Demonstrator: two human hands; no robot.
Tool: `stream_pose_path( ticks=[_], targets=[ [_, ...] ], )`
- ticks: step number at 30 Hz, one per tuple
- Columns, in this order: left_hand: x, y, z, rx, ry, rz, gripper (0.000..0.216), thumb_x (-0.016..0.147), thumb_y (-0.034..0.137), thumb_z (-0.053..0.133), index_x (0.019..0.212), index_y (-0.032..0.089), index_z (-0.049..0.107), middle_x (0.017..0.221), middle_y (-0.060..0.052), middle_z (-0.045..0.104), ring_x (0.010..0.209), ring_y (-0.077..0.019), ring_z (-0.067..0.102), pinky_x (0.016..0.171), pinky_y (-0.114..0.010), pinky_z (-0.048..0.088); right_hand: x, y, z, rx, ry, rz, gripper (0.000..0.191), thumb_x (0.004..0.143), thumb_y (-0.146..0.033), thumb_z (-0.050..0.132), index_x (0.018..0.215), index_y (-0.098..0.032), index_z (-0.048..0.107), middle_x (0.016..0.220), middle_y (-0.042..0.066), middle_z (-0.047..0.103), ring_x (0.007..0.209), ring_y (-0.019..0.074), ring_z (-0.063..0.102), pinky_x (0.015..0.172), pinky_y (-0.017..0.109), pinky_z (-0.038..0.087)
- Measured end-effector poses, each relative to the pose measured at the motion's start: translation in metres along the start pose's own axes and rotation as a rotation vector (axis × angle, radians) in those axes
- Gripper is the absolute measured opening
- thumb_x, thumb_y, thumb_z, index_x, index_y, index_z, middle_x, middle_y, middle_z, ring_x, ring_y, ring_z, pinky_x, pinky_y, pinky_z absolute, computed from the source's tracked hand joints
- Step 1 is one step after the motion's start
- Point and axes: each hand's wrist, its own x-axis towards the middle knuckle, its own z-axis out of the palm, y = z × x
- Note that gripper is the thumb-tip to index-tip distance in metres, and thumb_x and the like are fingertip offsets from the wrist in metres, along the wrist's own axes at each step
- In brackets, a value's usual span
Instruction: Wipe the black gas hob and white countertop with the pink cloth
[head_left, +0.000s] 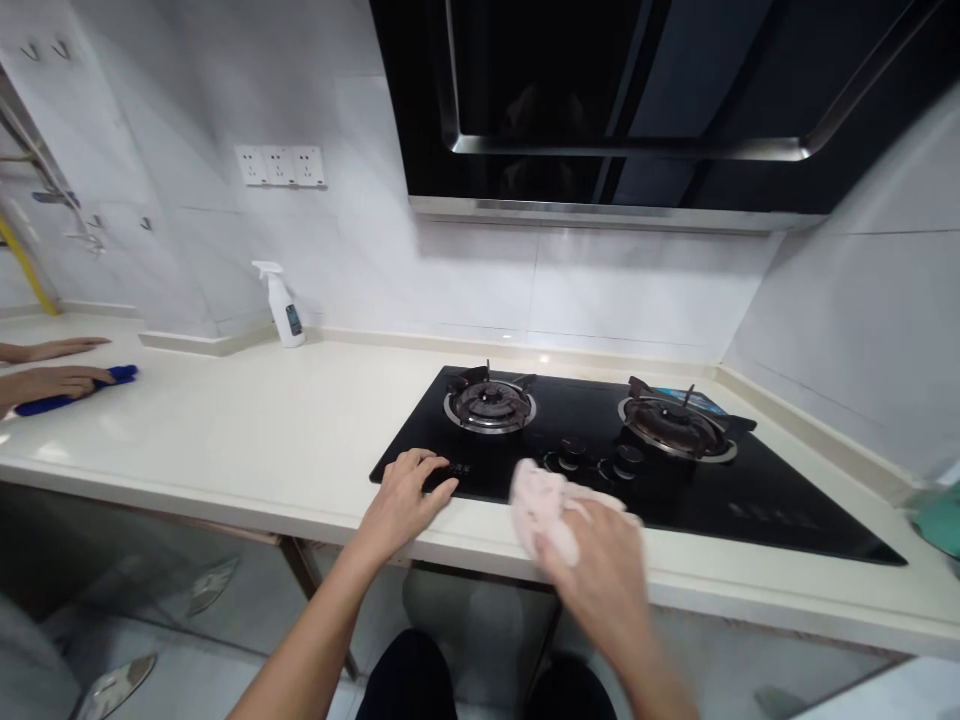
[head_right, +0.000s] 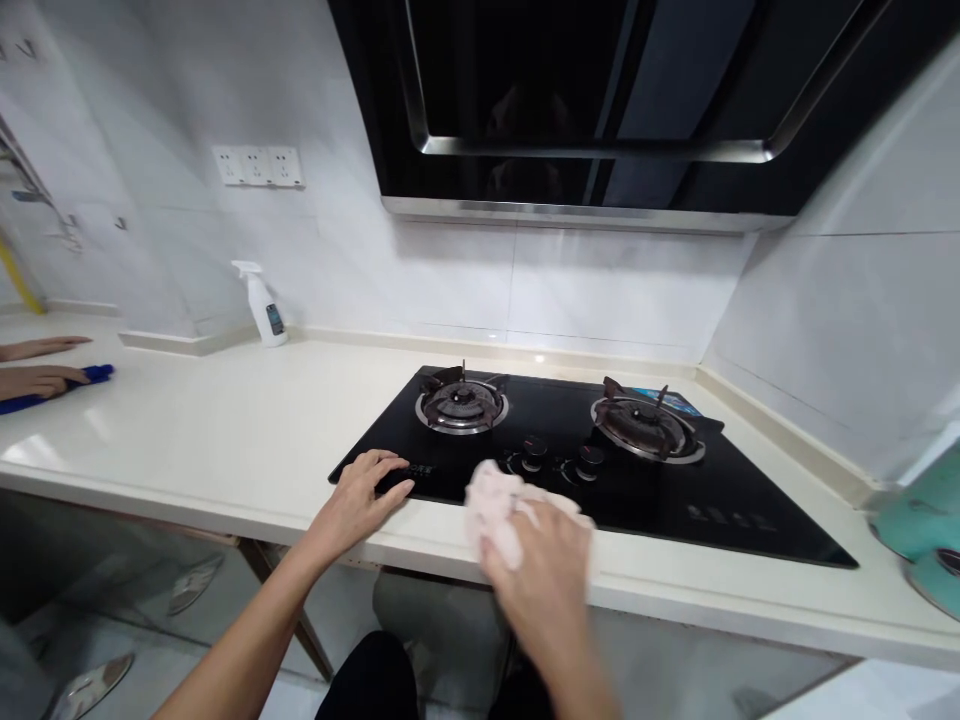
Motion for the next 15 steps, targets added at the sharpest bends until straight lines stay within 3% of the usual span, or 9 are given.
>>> stream_pose_path(
  ticks=[4, 7, 11, 15],
  targets=[
    [0.004, -0.01, 0.001, -0.051, 0.015, 0.029, 0.031, 0.101, 0.046, 0.052, 0.112, 0.024, 0.071, 0.116, -0.008, 0.069, 0.112, -0.0255, 0.062, 0.102, -0.047, 0.049, 0.021, -0.068, 0.022, 0.228, -0.086, -0.125, 0.031, 0.092, -0.052, 0.065, 0.11, -0.027, 0.07, 0.125, 0.008, 0.067, 0.117, 0.0307, 0.056, 0.103, 0.051, 0.036],
    [0.007, -0.015, 0.001, -0.083, 0.022, 0.018, 0.034, 0.103, 0.047, 0.048, 0.109, 0.024, 0.072, 0.112, -0.007, 0.071, 0.108, -0.0244, 0.064, 0.099, -0.043, 0.051, 0.026, -0.075, 0.026, 0.306, -0.095, -0.21, 0.032, 0.089, -0.052, 0.069, 0.107, -0.025, 0.068, 0.124, 0.006, 0.066, 0.117, 0.0279, 0.054, 0.105, 0.046, 0.037],
    [0.008, -0.014, 0.0, -0.056, 0.03, 0.02, 0.037, 0.102, 0.053, 0.05, 0.109, 0.024, 0.072, 0.112, -0.007, 0.072, 0.108, -0.0244, 0.065, 0.101, -0.042, 0.05, 0.016, -0.038, 0.009, 0.318, -0.102, -0.25, 0.026, 0.087, -0.047, 0.072, 0.1, -0.025, 0.066, 0.118, 0.003, 0.067, 0.114, 0.0246, 0.055, 0.105, 0.042, 0.037],
    [0.008, -0.013, 0.0, -0.015, 0.019, 0.015, 0.039, 0.102, 0.055, 0.05, 0.11, 0.024, 0.072, 0.113, -0.007, 0.072, 0.109, -0.0253, 0.064, 0.102, -0.044, 0.05, -0.009, 0.043, -0.015, 0.197, 0.007, -0.146, 0.02, 0.095, -0.039, 0.059, 0.107, -0.024, 0.066, 0.121, 0.006, 0.069, 0.117, 0.0252, 0.057, 0.107, 0.044, 0.038]
  ],
)
